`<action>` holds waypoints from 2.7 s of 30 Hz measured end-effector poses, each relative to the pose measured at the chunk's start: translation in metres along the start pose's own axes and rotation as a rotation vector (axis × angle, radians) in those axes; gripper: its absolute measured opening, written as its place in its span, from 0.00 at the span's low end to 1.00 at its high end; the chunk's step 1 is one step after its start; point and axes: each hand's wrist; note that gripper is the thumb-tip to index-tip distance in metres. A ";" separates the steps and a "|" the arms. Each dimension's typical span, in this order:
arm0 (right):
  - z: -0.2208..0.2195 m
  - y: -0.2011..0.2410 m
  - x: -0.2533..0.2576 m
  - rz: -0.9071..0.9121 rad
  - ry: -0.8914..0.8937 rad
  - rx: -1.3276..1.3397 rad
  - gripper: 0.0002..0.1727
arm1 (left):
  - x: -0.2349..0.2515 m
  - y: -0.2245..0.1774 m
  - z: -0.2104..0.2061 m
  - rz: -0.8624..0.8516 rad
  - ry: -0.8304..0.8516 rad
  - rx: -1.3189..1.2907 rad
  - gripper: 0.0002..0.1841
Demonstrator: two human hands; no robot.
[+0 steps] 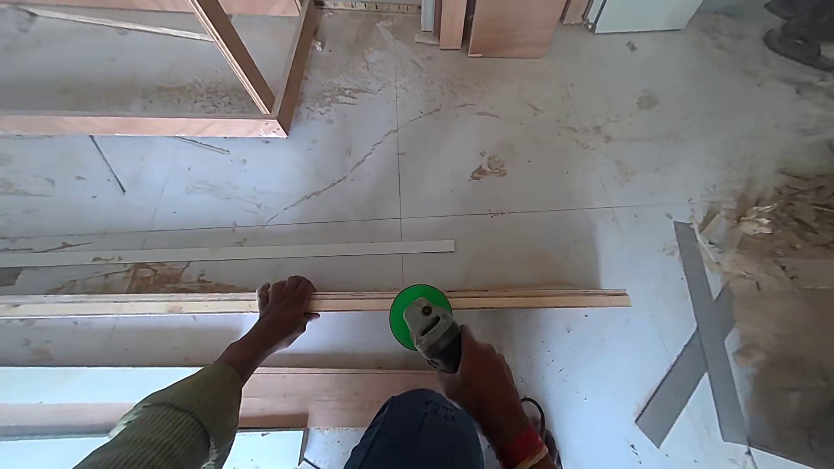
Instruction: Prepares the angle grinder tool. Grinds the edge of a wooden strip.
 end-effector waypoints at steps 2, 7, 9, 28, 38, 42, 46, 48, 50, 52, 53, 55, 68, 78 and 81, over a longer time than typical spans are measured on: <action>0.003 -0.009 -0.001 -0.028 -0.024 -0.001 0.36 | 0.000 0.000 0.001 -0.007 0.000 0.002 0.29; 0.010 -0.037 -0.001 -0.084 -0.070 0.010 0.38 | 0.001 0.001 0.000 -0.018 -0.017 -0.013 0.29; 0.013 -0.048 0.000 -0.105 -0.103 0.030 0.37 | 0.002 0.003 -0.002 -0.030 -0.038 -0.009 0.29; 0.046 -0.177 -0.001 -0.273 -0.418 0.152 0.33 | 0.005 0.011 -0.015 -0.047 -0.113 0.008 0.31; 0.051 -0.177 -0.026 -0.159 -0.563 0.149 0.34 | -0.059 -0.091 -0.062 -0.363 -0.361 -0.093 0.54; 0.045 -0.150 -0.021 -0.107 -0.510 0.129 0.33 | -0.064 -0.145 -0.061 -0.265 -0.346 -0.045 0.52; 0.038 -0.126 -0.018 -0.104 -0.459 0.115 0.30 | -0.049 -0.173 -0.047 -0.284 -0.223 -0.032 0.48; 0.036 -0.118 -0.018 -0.104 -0.426 0.116 0.31 | -0.050 -0.176 -0.045 -0.327 -0.196 0.007 0.48; 0.032 -0.111 -0.017 -0.100 -0.404 0.115 0.32 | -0.052 -0.163 -0.042 -0.363 -0.212 -0.010 0.46; 0.030 -0.101 -0.016 -0.071 -0.370 0.098 0.31 | -0.050 -0.132 -0.039 -0.333 -0.324 -0.118 0.43; 0.030 -0.095 -0.014 -0.051 -0.345 0.089 0.31 | -0.043 -0.110 -0.031 -0.249 -0.355 -0.148 0.44; 0.025 -0.079 -0.010 -0.016 -0.275 0.075 0.33 | -0.024 -0.060 -0.015 -0.072 -0.308 -0.137 0.51; 0.000 0.026 0.016 0.200 0.010 -0.085 0.32 | -0.003 -0.012 -0.010 -0.022 -0.154 0.064 0.26; 0.016 -0.003 0.017 0.056 0.021 -0.089 0.34 | -0.002 -0.009 -0.014 -0.032 -0.165 0.075 0.26; 0.021 -0.020 0.016 0.023 0.008 -0.081 0.34 | -0.003 -0.007 -0.017 -0.053 -0.191 0.082 0.27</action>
Point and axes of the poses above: each hand's wrist, its own x-axis towards the middle knuckle, its own z-axis out of the back of the hand, y = z × x, and after that the axes turned 11 degrees about -y, right-handed
